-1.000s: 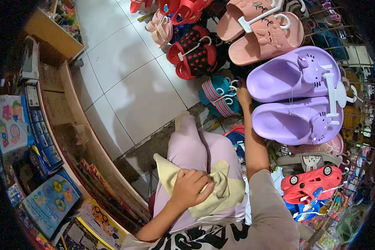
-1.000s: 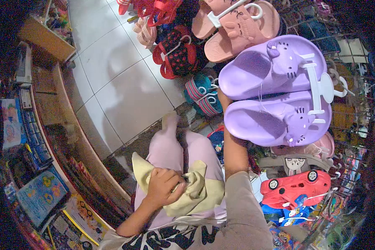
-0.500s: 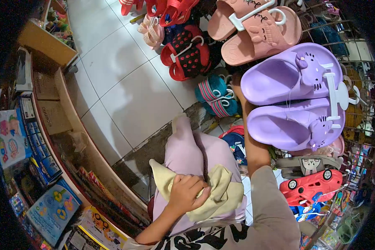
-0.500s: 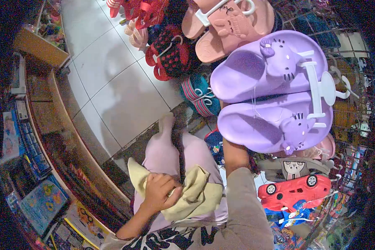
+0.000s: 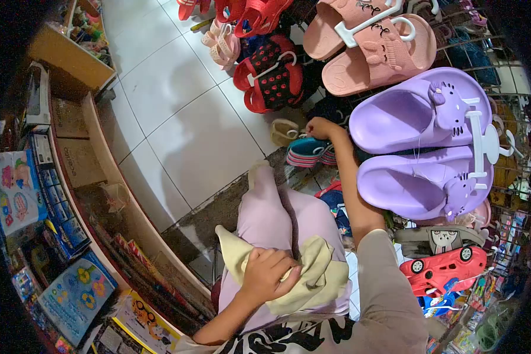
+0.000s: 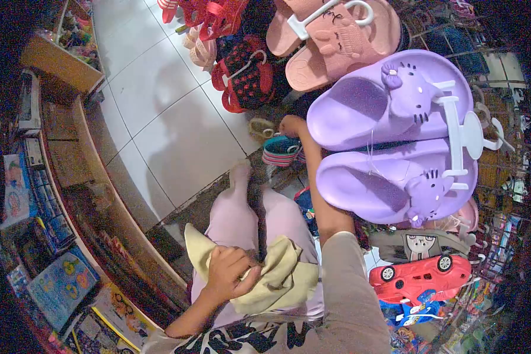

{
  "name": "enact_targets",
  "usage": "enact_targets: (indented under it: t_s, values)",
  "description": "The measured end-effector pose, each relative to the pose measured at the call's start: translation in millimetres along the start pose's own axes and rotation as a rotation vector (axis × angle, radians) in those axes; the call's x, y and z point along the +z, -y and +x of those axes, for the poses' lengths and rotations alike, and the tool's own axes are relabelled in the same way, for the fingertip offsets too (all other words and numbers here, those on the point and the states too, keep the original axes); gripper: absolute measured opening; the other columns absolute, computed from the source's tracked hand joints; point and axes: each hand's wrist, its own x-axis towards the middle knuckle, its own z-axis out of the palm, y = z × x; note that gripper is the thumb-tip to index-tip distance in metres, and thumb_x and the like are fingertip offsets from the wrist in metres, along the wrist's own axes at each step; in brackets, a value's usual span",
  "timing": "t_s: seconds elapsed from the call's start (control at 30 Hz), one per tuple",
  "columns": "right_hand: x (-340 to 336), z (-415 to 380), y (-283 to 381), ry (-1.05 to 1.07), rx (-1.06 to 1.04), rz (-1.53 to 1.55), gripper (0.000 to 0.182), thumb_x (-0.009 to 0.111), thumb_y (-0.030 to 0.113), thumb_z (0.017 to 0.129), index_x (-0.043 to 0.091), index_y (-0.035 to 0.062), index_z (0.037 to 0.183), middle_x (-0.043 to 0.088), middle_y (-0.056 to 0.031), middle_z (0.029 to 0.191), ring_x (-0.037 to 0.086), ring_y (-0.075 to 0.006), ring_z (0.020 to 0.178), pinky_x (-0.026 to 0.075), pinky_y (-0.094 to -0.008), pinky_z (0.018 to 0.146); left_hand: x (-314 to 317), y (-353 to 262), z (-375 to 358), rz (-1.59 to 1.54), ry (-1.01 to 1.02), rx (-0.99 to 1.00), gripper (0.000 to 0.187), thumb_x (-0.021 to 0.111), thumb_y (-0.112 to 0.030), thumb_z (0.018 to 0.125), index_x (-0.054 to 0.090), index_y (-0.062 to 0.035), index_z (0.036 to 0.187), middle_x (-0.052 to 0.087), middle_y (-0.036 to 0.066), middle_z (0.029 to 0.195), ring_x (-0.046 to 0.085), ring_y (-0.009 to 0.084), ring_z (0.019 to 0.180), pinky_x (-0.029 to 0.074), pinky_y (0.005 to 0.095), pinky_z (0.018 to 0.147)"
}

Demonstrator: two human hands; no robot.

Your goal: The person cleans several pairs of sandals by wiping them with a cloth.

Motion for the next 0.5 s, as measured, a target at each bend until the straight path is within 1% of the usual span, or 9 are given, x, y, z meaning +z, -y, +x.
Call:
enact_targets:
  t_s: [0.1, 0.2, 0.27, 0.37, 0.4, 0.47, 0.5]
  values:
    - [0.1, 1.8, 31.5, 0.057, -0.047, -0.122, 0.016, 0.064, 0.019, 0.076, 0.068, 0.0048, 0.084, 0.066, -0.0184, 0.086, 0.064, -0.0327, 0.078, 0.048, -0.0402, 0.068, 0.6, -1.1, 0.5, 0.003, -0.007, 0.003, 0.009, 0.067, -0.018, 0.073, 0.061, -0.0112, 0.073, 0.054, 0.002, 0.072, 0.052, 0.02, 0.068, 0.033, 0.0352, 0.067]
    - [16.5, 20.9, 61.1, -0.055, -0.126, -0.076, 0.018, 0.063, 0.019, 0.079, 0.067, 0.0035, 0.086, 0.067, -0.0185, 0.087, 0.063, -0.0341, 0.08, 0.048, -0.0428, 0.07, 1.3, -0.2, -1.1, 0.016, -0.005, -0.005, 0.008, 0.067, -0.018, 0.074, 0.061, -0.0117, 0.074, 0.055, 0.001, 0.073, 0.053, 0.0189, 0.069, 0.033, 0.034, 0.067]
    - [11.3, 18.4, 94.5, -0.084, -0.196, -0.072, 0.02, 0.063, 0.02, 0.08, 0.066, 0.0029, 0.089, 0.066, -0.0188, 0.089, 0.062, -0.0349, 0.083, 0.047, -0.0435, 0.073, -0.4, 0.0, -1.2, 0.043, 0.012, 0.001, 0.007, 0.067, -0.018, 0.075, 0.062, -0.0125, 0.075, 0.056, -0.001, 0.075, 0.054, 0.0165, 0.069, 0.034, 0.0318, 0.066]
    - [-2.4, 1.9, 136.1, -0.157, -0.291, -0.057, 0.02, 0.062, 0.02, 0.082, 0.066, 0.0029, 0.091, 0.064, -0.0188, 0.091, 0.059, -0.0349, 0.088, 0.046, -0.0433, 0.077, 2.8, 2.1, -4.6, 0.064, -0.011, 0.01, 0.011, 0.068, -0.022, 0.075, 0.063, -0.0126, 0.078, 0.056, 0.0, 0.077, 0.053, 0.0174, 0.071, 0.034, 0.0325, 0.067]
    - [-7.6, -5.6, 146.3, -0.188, -0.323, -0.054, 0.019, 0.062, 0.02, 0.083, 0.066, 0.0031, 0.091, 0.064, -0.0187, 0.091, 0.058, -0.0346, 0.09, 0.046, -0.043, 0.078, 1.0, 0.9, -5.0, 0.078, 0.002, 0.02, 0.014, 0.069, -0.025, 0.075, 0.064, -0.0127, 0.079, 0.056, 0.0, 0.079, 0.053, 0.0177, 0.074, 0.034, 0.033, 0.068]
    - [-20.8, -25.9, 164.5, -0.27, -0.41, 0.053, 0.021, 0.058, 0.019, 0.084, 0.065, 0.0004, 0.091, 0.064, -0.0218, 0.093, 0.06, -0.0372, 0.089, 0.046, -0.0459, 0.08, -3.5, -4.2, -4.5, 0.105, 0.02, 0.047, 0.02, 0.069, -0.031, 0.076, 0.065, -0.0128, 0.082, 0.057, 0.001, 0.081, 0.054, 0.0182, 0.079, 0.034, 0.034, 0.07]
    - [-27.9, -38.1, 173.9, -0.31, -0.456, 0.102, 0.022, 0.056, 0.019, 0.084, 0.064, -0.001, 0.092, 0.064, -0.0234, 0.093, 0.061, -0.0384, 0.089, 0.046, -0.0474, 0.08, -9.0, -13.0, -1.7, 0.156, 0.023, 0.061, 0.033, 0.068, -0.044, 0.075, 0.066, -0.0127, 0.085, 0.058, 0.001, 0.086, 0.053, 0.019, 0.087, 0.034, 0.0354, 0.076]
